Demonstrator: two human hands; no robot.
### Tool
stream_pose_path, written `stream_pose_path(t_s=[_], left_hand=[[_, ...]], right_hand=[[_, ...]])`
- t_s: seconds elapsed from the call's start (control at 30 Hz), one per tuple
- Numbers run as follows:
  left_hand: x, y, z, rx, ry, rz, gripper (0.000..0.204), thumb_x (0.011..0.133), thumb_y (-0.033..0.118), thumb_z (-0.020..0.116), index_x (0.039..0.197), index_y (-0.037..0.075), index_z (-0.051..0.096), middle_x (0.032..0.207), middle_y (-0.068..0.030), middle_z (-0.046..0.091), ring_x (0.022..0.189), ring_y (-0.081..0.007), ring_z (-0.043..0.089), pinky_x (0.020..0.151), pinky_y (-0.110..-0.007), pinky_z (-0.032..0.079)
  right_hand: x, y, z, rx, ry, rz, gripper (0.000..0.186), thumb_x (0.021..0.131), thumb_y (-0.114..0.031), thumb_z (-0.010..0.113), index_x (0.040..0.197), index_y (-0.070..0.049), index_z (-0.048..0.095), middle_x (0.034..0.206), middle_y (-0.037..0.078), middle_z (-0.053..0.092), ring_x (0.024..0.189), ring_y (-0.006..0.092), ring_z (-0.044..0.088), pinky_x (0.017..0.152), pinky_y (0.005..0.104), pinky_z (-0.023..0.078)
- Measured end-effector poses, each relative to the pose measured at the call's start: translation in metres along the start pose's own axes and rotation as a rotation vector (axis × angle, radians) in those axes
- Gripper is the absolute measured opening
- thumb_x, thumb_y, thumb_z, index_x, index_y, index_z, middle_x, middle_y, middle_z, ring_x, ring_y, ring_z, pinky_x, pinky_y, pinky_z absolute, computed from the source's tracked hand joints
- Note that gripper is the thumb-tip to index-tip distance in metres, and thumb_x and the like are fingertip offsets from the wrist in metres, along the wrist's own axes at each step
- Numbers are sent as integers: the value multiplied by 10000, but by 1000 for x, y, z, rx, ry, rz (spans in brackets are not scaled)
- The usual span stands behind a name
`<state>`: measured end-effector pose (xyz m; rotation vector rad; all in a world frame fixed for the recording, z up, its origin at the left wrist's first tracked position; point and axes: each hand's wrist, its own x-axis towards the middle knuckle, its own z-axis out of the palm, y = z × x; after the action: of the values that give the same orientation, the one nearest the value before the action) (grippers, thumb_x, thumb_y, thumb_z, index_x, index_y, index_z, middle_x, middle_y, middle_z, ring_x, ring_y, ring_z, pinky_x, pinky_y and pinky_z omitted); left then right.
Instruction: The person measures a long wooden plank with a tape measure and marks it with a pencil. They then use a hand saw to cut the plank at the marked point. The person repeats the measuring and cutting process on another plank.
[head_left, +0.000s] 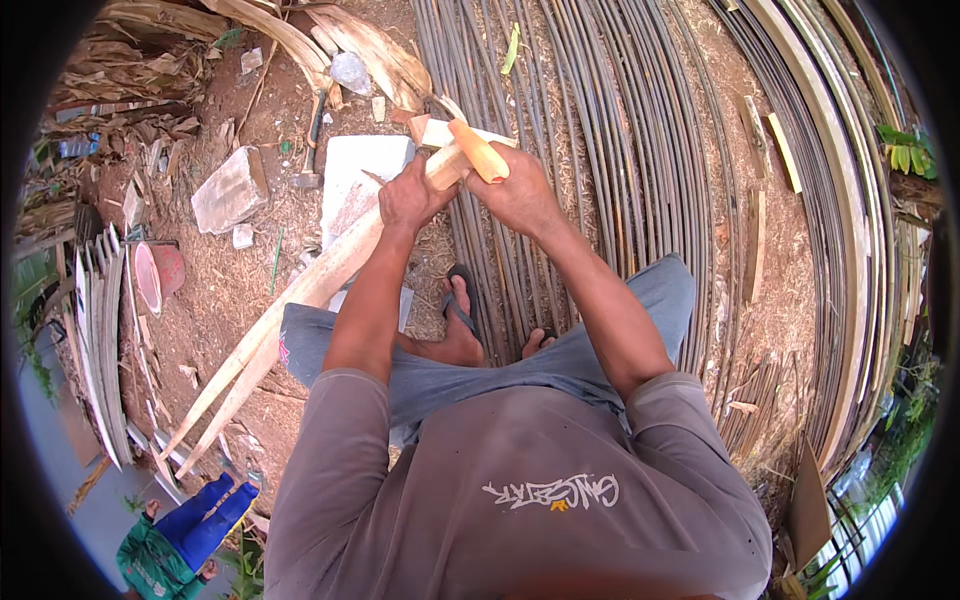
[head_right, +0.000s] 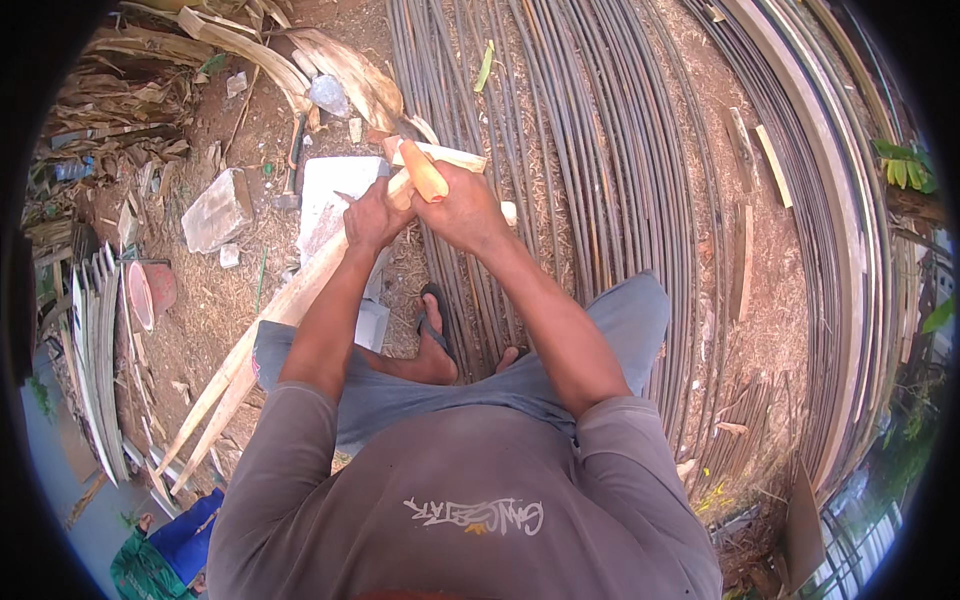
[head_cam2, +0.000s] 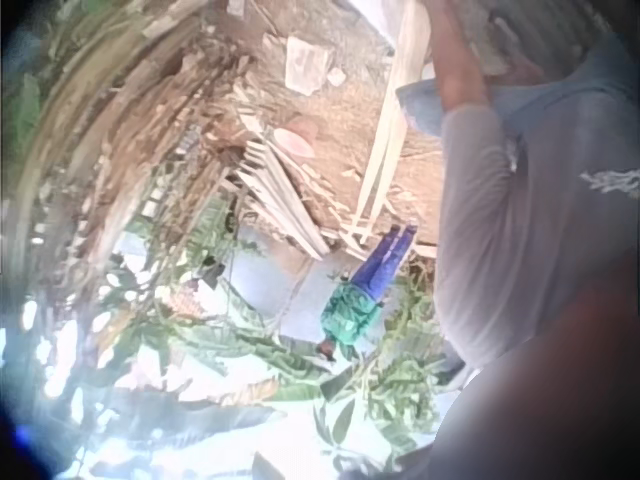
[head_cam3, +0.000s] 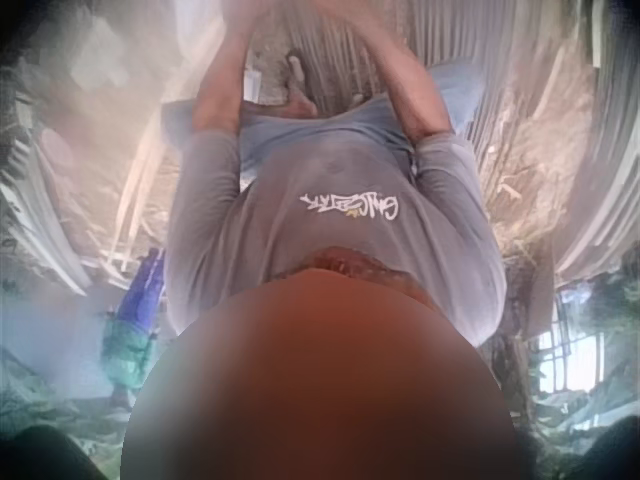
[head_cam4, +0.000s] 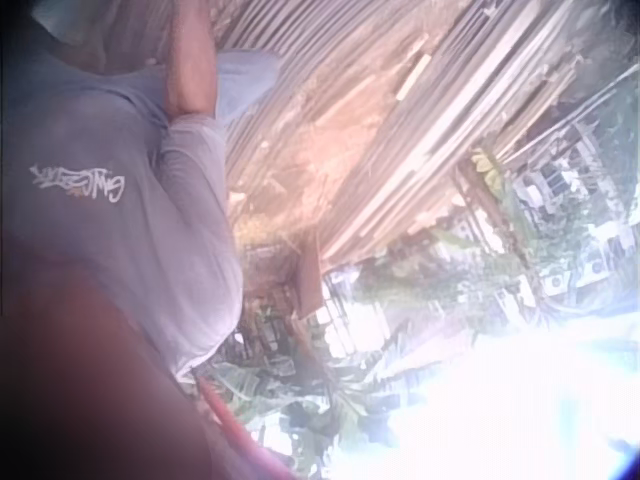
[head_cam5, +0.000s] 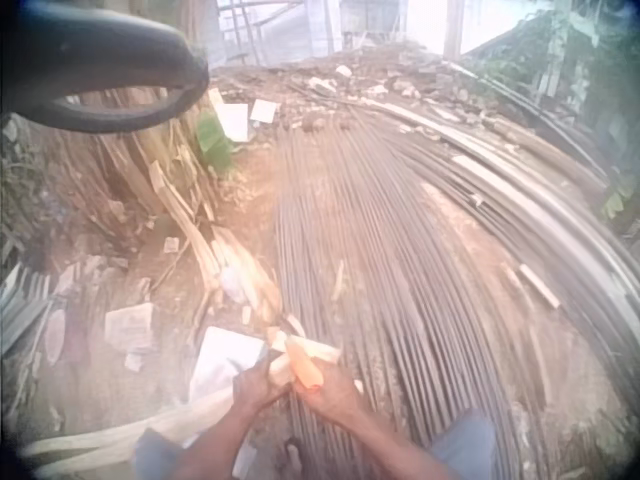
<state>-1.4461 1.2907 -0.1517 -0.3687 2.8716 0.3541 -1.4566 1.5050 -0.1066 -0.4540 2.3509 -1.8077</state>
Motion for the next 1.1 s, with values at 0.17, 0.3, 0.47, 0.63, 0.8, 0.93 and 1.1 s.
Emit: stream_pose_path(t_s=[0.17,0.3,0.47,0.63,0.8,0.93,1.1], left_hand=[[4,0,5,26,-28,46,732,717,632,777,1178,95,591,1063,-150,720,928,-391,707,767,-518,549],[4,0,11,58,-6,40,744,708,649,774,1167,93,590,1049,-149,719,920,-397,705,750,-523,544],[3,2,10,59,-12,14,756,695,639,785,1189,100,594,1060,-161,723,921,-404,702,771,-526,541],[6,2,5,82,-31,44,730,697,620,789,1193,118,599,1051,-159,732,935,-398,706,792,-516,540],[5,2,9,74,-8,47,727,698,620,785,1200,129,598,997,-169,741,932,-395,707,796,-512,539],[9,4,7,95,-50,15,754,692,638,784,1199,115,593,1000,-189,738,934,-397,708,788,-502,541],[16,5,-3,99,-59,4,767,686,643,783,1193,99,595,997,-203,734,938,-403,705,798,-510,538]], right_hand=[[-179,-62,-97,-101,-89,252,230,830,-103,742,1027,-4,674,779,140,654,689,309,668,640,380,516],[-248,-122,-148,-233,-153,254,312,739,-80,726,1042,-8,699,750,95,663,593,260,667,581,336,525],[-58,-25,-47,37,-56,123,216,812,-159,701,950,-4,639,805,206,674,726,416,675,639,447,536],[-64,1,-22,22,-1,98,240,828,-213,730,927,-17,635,760,187,645,707,373,659,633,435,514],[-251,-96,-139,-97,-112,231,276,766,-123,737,1013,-16,677,722,92,649,613,285,682,600,352,531],[-181,-78,-107,72,33,152,162,801,-85,700,941,-12,664,741,89,664,658,209,716,603,333,536],[-64,12,-34,103,104,-51,213,833,-171,733,875,-5,606,667,136,589,590,264,595,586,393,472]])
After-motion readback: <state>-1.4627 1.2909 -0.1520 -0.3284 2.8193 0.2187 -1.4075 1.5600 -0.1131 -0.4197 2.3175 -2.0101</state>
